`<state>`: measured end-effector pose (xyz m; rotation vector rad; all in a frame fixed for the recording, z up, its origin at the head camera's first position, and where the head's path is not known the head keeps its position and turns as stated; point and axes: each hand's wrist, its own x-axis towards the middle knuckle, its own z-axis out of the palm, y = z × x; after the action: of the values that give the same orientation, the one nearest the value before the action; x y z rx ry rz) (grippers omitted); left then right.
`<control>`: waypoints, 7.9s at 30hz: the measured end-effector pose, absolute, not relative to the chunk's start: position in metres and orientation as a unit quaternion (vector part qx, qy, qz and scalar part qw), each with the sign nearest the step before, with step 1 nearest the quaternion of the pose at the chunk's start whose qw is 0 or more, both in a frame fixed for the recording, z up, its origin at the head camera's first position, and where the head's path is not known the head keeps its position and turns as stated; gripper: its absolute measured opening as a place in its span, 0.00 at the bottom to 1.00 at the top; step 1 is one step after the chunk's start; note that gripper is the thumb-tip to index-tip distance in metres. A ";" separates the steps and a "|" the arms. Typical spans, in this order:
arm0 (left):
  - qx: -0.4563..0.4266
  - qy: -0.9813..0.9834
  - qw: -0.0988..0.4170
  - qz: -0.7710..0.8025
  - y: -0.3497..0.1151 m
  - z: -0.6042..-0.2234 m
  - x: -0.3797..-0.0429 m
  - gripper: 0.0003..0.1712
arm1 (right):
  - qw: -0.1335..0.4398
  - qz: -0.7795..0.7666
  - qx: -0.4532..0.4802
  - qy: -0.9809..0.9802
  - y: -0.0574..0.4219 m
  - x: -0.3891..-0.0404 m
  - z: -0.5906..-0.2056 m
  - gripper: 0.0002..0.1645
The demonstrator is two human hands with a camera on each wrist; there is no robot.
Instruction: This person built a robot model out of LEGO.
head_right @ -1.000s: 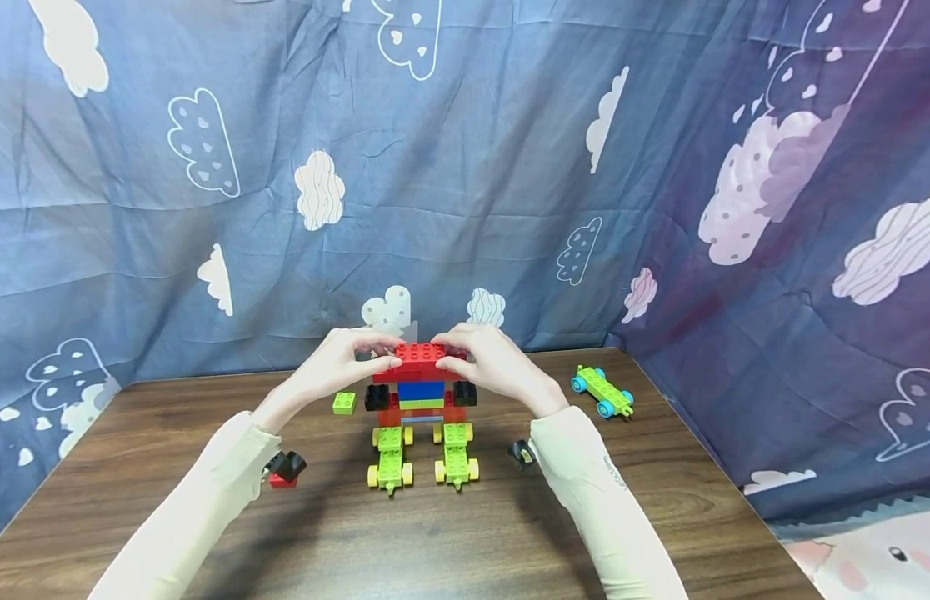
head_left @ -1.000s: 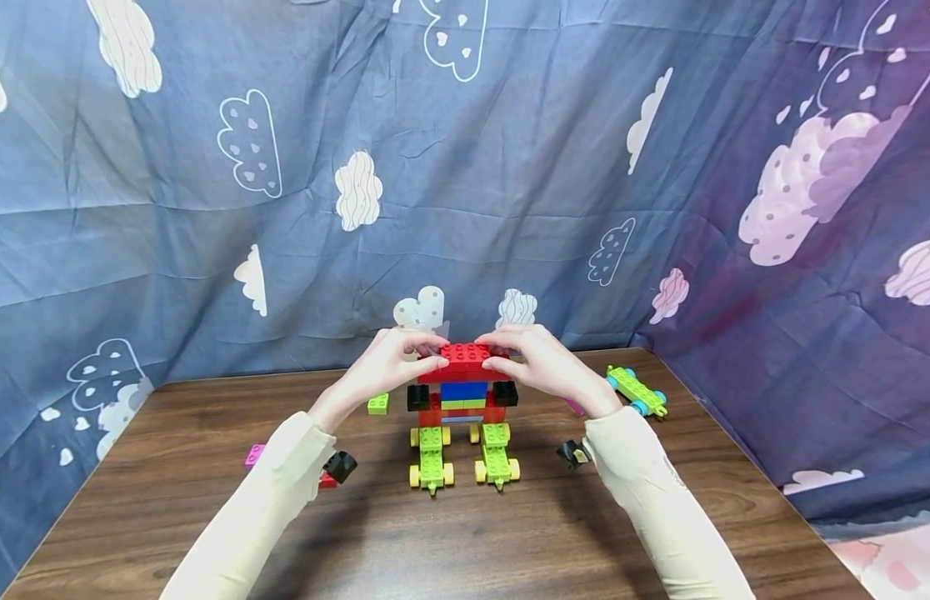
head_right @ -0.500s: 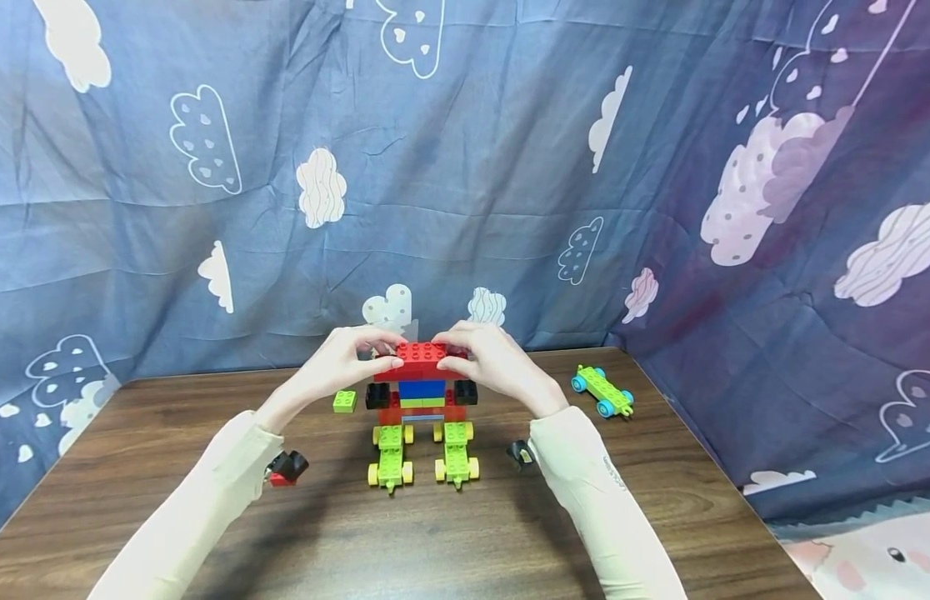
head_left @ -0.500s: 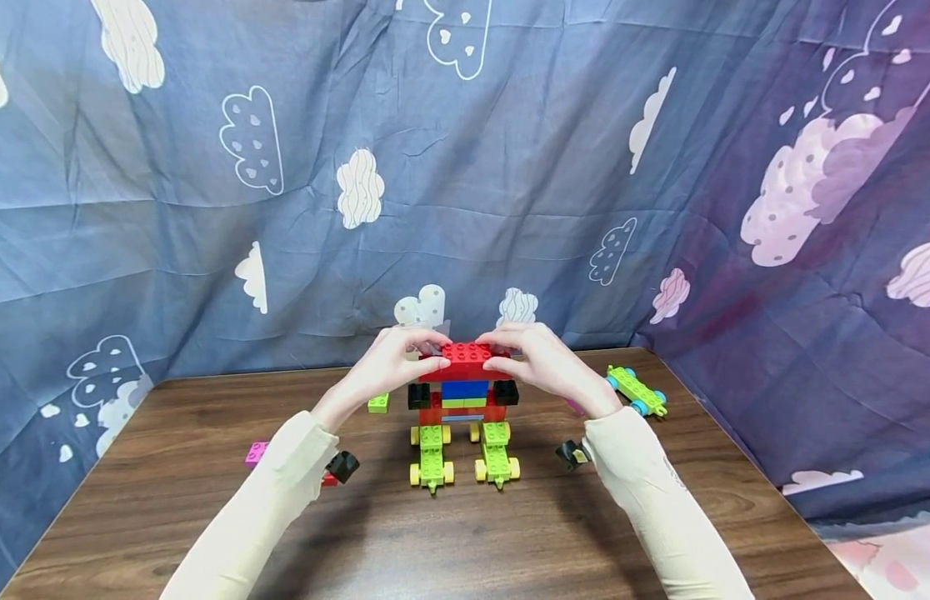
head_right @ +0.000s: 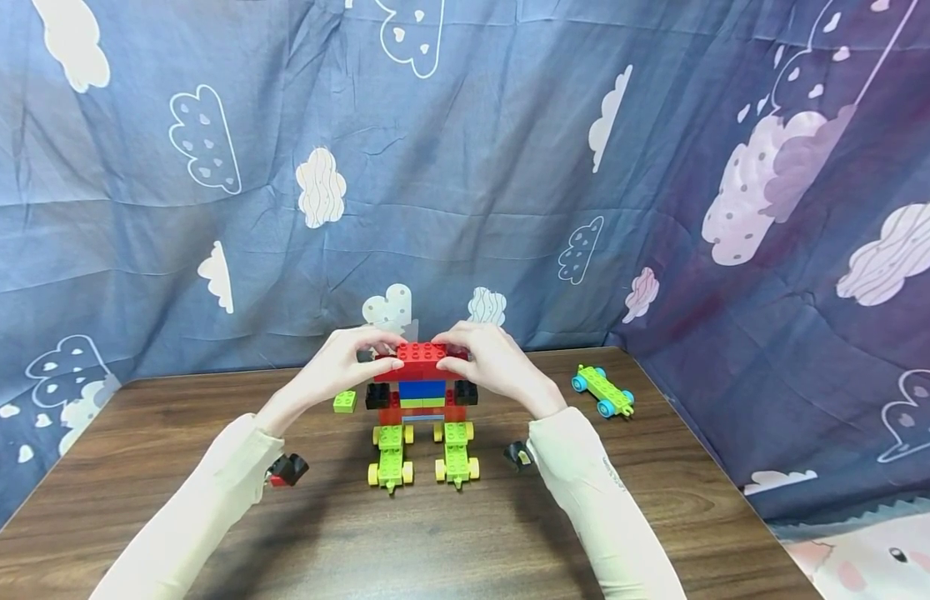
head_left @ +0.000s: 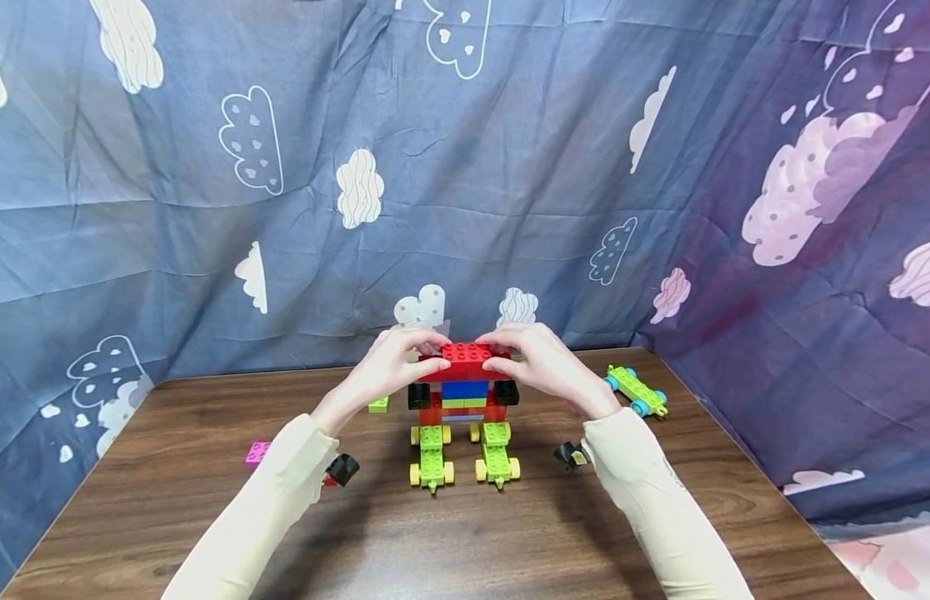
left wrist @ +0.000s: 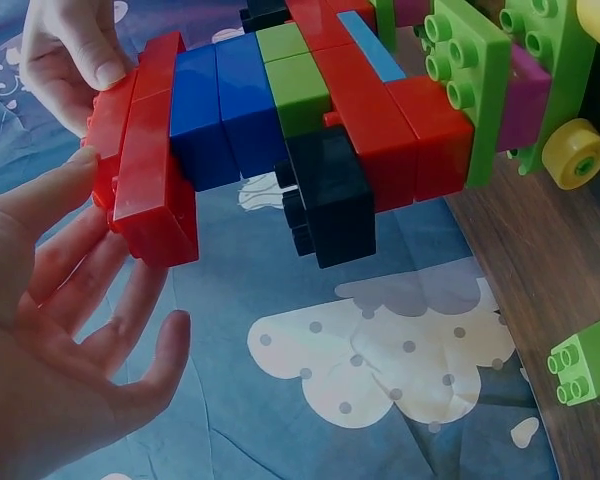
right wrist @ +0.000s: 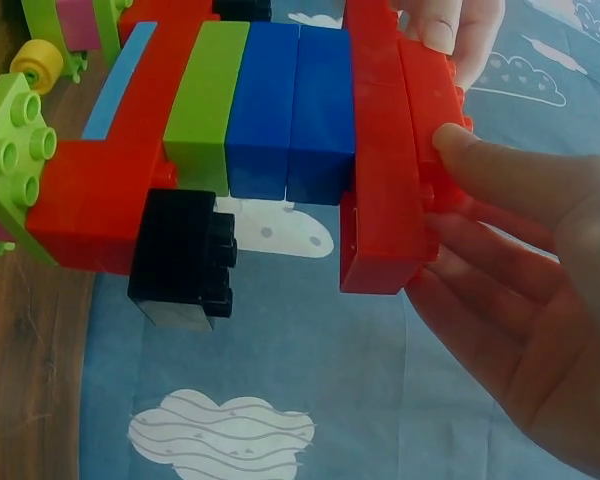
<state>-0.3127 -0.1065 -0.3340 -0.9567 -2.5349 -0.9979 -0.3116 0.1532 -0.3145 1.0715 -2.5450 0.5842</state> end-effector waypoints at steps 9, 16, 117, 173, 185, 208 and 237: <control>-0.324 -0.877 0.132 -0.331 -0.106 -0.335 -0.311 0.18 | 0.165 0.207 0.374 -0.889 0.153 -0.310 -0.315 0.21; -0.328 -0.877 0.151 -0.316 -0.104 -0.334 -0.307 0.19 | 0.158 0.214 0.367 -0.891 0.153 -0.313 -0.316 0.21; -0.234 -0.947 0.008 -0.218 -0.285 -0.432 -0.317 0.07 | 0.137 0.206 0.352 -0.903 0.149 -0.312 -0.314 0.23; -0.283 -0.888 0.140 -0.333 -0.174 -0.331 -0.301 0.18 | 0.146 0.200 0.355 -0.901 0.153 -0.312 -0.311 0.22; -0.293 -0.879 0.114 -0.358 -0.148 -0.328 -0.301 0.19 | 0.146 0.195 0.351 -0.904 0.155 -0.311 -0.310 0.22; -0.316 -0.870 0.110 -0.363 -0.143 -0.332 -0.308 0.16 | 0.142 0.192 0.351 -0.905 0.150 -0.312 -0.314 0.21; -0.328 -0.880 0.110 -0.325 -0.140 -0.326 -0.308 0.16 | 0.137 0.196 0.349 -0.906 0.150 -0.312 -0.315 0.22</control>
<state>-0.3076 -0.1396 -0.3264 -0.9630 -2.5882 -0.9551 -0.3125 0.1496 -0.3151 1.0112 -2.6227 0.5662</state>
